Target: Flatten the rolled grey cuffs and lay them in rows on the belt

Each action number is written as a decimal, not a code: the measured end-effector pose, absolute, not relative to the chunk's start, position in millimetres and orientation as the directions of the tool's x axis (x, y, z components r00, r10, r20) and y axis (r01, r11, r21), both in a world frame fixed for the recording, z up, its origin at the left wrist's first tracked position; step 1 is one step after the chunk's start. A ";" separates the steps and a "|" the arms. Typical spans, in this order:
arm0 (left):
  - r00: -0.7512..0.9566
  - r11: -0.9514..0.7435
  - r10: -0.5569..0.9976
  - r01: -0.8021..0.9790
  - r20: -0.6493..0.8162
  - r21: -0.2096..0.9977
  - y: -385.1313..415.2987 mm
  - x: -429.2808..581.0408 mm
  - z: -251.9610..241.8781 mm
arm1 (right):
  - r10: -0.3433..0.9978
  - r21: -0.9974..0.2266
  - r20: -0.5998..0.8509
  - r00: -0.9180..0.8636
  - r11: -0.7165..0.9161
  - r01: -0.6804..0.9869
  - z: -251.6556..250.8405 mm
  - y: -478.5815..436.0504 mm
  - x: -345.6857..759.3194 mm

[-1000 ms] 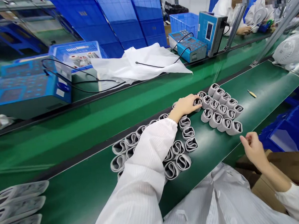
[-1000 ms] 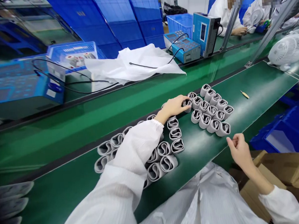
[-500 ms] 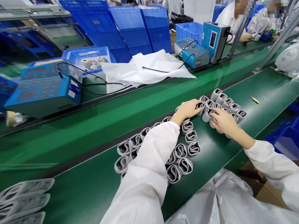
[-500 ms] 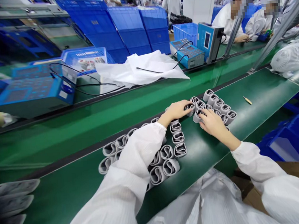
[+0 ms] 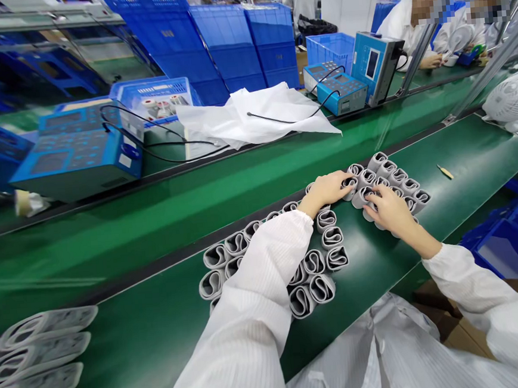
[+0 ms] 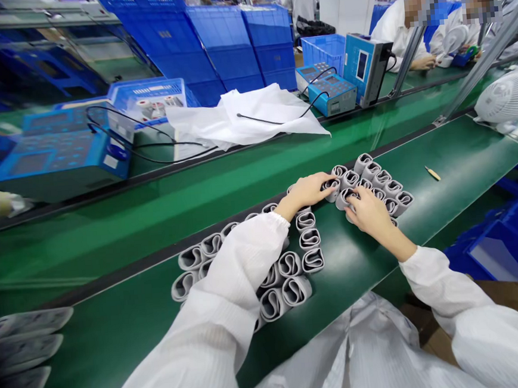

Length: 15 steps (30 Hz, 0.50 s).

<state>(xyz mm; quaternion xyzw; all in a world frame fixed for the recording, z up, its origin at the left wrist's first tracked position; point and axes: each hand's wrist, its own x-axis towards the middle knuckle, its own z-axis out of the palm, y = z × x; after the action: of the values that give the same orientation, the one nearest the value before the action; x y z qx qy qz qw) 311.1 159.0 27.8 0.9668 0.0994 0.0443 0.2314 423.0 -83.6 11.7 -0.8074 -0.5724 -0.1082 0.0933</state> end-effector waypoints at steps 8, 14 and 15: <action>0.974 -0.868 0.223 0.177 0.046 0.464 162.4 312.6 25.7 | 0.886 -0.065 0.297 0.357 -0.354 0.933 11.5 -99.3 422.8; 0.989 -0.867 0.141 0.098 0.051 0.489 162.0 312.3 25.3 | 0.903 -0.050 0.265 0.340 -0.339 0.940 11.8 -77.2 418.1; 0.990 -0.867 0.132 0.087 0.057 0.491 161.8 312.2 24.8 | 0.904 -0.049 0.260 0.339 -0.338 0.940 11.6 -72.0 417.0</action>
<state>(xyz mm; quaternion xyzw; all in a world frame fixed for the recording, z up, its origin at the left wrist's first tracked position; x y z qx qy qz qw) 312.2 161.8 24.8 0.9651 0.0567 0.0441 0.2520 417.0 -72.0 11.6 -0.8126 -0.5673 -0.0934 0.0951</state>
